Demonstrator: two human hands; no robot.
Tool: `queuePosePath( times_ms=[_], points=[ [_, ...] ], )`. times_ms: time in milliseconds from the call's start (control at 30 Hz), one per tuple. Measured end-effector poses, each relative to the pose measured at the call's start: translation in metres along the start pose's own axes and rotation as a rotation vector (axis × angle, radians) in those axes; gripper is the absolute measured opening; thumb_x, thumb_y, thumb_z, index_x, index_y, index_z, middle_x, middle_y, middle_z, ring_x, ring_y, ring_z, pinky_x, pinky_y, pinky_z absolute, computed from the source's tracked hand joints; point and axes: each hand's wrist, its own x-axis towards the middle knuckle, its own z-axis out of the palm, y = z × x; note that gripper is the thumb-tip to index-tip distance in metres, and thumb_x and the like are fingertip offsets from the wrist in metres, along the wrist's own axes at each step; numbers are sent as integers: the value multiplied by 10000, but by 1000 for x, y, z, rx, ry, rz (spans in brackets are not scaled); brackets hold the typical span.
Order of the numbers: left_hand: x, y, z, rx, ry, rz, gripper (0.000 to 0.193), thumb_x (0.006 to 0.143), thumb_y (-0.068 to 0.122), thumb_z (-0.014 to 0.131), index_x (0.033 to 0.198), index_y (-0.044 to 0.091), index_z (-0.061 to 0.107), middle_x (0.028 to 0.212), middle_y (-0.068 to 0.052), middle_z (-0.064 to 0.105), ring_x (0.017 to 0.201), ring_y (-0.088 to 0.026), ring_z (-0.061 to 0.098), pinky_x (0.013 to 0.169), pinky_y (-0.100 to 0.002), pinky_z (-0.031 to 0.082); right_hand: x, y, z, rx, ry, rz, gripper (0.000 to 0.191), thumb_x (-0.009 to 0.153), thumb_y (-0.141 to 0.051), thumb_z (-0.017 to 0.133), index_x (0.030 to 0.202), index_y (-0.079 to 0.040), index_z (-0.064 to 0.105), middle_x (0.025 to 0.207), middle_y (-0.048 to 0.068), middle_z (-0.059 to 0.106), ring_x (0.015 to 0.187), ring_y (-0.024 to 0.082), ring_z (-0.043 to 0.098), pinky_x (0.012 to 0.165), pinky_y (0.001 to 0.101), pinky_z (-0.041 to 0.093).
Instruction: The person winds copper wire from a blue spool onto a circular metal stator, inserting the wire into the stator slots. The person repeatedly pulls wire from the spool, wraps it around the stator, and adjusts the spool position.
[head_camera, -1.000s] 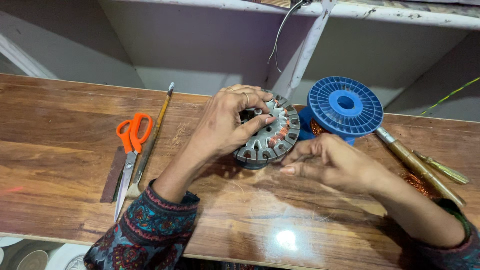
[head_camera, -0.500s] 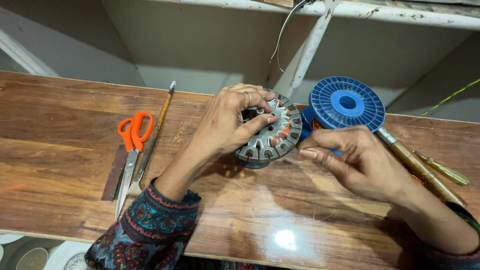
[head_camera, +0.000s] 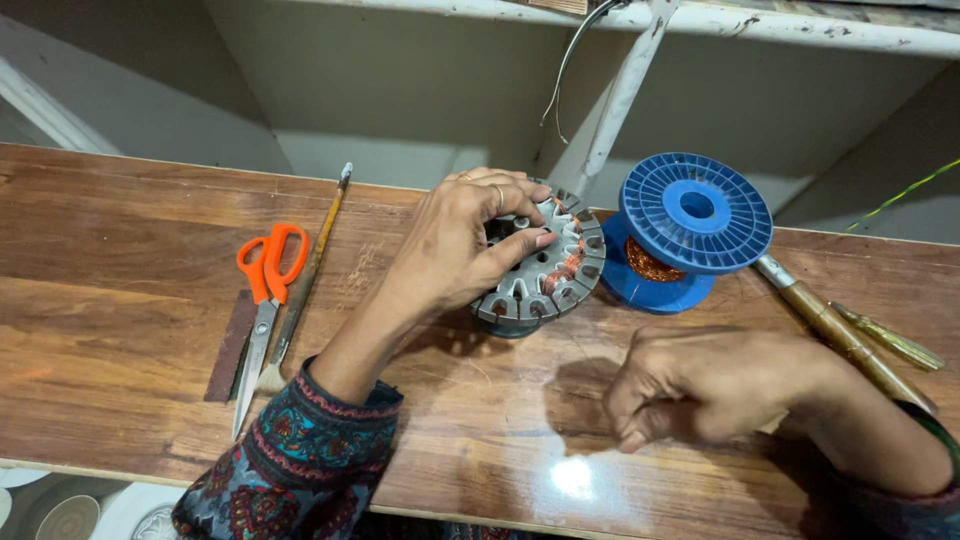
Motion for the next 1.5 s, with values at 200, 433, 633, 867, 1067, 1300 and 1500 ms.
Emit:
queuePosePath(
  times_ms=[200, 433, 633, 867, 1067, 1300, 1500],
  points=[
    [0, 0, 1, 20, -9, 26, 175, 848, 195, 797, 954, 55, 790, 1191, -129, 766, 1212, -289, 680, 1045, -450, 508, -30, -42, -6, -34, -14, -139, 109, 819, 37, 658, 901, -33, 679, 1000, 85, 783, 1090, 220, 770, 839, 401, 581],
    [1, 0, 1, 9, -13, -9, 186, 831, 189, 812, 947, 47, 782, 1163, -124, 771, 1204, -278, 685, 1033, -445, 514, -56, -49, -31, -265, 36, 639, 244, 867, -155, 714, 1020, -298, 839, 1246, -183, 585, 972, 144, 684, 832, 320, 571],
    [0, 1, -1, 14, -6, 10, 184, 837, 184, 808, 955, 45, 785, 1165, -132, 771, 1208, -283, 685, 1054, -450, 499, -82, -12, -43, -519, 241, 636, 158, 851, -186, 732, 957, -245, 832, 958, -70, 765, 881, 81, 757, 825, 317, 622],
    [0, -1, 1, 9, -7, -4, 181, 837, 186, 804, 946, 43, 783, 1157, -135, 775, 1197, -285, 693, 1028, -448, 518, -74, 0, -67, -583, 167, 1081, 184, 947, -327, 690, 1020, -205, 806, 905, -31, 827, 832, 98, 804, 881, 312, 628],
    [1, -3, 3, 10, 2, 31, 194, 839, 184, 807, 962, 35, 786, 1154, -147, 770, 1179, -293, 698, 1011, -452, 530, -48, -47, -49, -803, 601, 102, 386, 980, -297, 576, 1245, -49, 709, 1154, 149, 770, 950, 227, 773, 777, 423, 582],
    [0, 1, -1, 28, -15, -25, 199, 831, 199, 788, 967, 52, 793, 1169, -124, 774, 1199, -289, 688, 1031, -458, 512, 16, -29, 13, -510, 692, 503, 360, 839, -243, 736, 1172, -107, 754, 952, 83, 781, 684, 167, 762, 611, 311, 634],
    [1, 1, -1, 47, -21, -6, 200, 834, 208, 801, 968, 60, 797, 1173, -125, 771, 1220, -298, 674, 1066, -475, 481, 11, -10, 23, -345, 918, 253, 113, 913, -152, 699, 907, -86, 790, 685, 24, 720, 435, 163, 575, 355, 338, 417]
  ],
)
